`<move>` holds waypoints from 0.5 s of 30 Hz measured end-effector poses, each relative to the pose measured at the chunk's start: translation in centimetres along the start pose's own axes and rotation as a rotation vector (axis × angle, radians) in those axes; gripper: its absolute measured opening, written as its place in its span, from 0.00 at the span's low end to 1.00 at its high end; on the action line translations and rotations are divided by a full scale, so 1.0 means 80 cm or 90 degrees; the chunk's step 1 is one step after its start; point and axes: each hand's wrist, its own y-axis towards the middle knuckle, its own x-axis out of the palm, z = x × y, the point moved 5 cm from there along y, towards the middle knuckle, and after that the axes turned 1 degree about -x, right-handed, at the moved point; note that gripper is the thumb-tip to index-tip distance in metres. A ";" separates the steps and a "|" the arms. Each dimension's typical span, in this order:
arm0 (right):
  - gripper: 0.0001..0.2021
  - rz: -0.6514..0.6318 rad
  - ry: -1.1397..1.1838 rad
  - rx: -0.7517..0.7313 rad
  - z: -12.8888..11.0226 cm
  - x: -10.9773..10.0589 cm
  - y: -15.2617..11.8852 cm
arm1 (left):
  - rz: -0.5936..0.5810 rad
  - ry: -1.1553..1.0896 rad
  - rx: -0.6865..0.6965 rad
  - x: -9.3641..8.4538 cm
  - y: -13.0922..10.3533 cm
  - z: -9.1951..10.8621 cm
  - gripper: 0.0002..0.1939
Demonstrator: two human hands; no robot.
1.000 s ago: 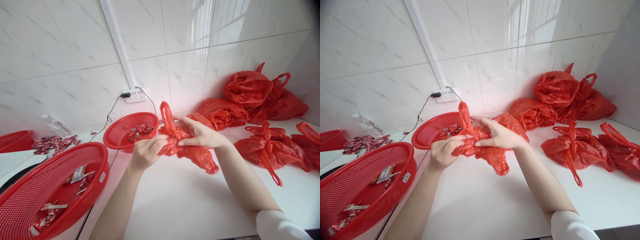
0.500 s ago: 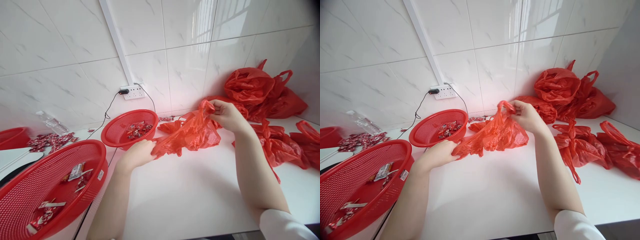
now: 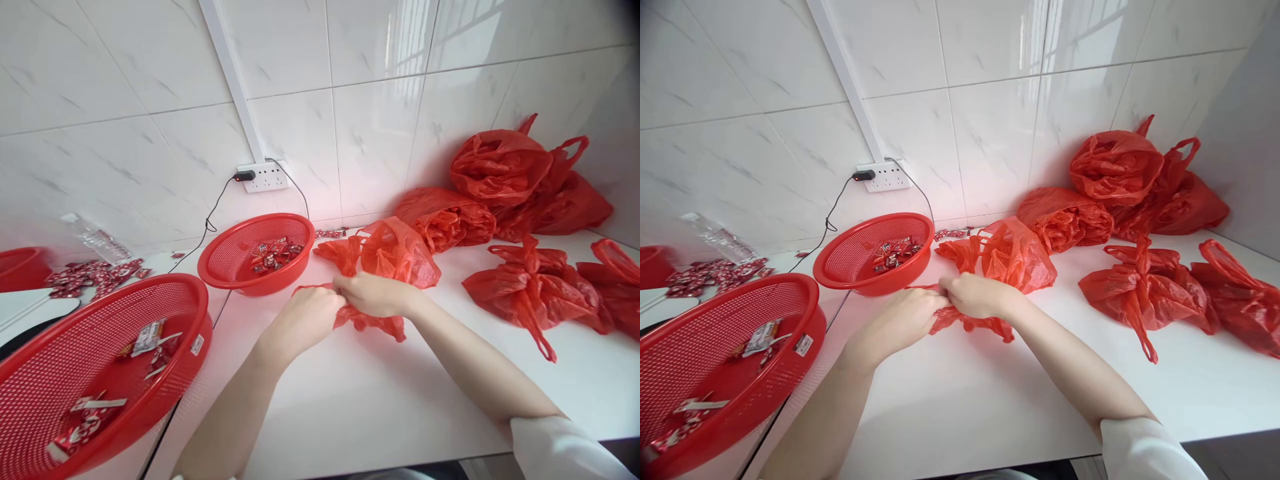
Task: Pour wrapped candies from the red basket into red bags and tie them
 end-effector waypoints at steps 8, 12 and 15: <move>0.18 -0.016 0.084 0.032 0.036 -0.003 0.011 | -0.035 -0.062 -0.039 -0.018 -0.002 -0.026 0.11; 0.15 -0.169 0.294 -0.021 0.032 -0.022 -0.006 | 0.004 -0.329 -0.068 -0.029 0.010 -0.040 0.08; 0.16 -0.288 0.398 -0.066 0.036 -0.019 -0.013 | 0.053 -0.631 -0.119 -0.024 0.020 -0.054 0.13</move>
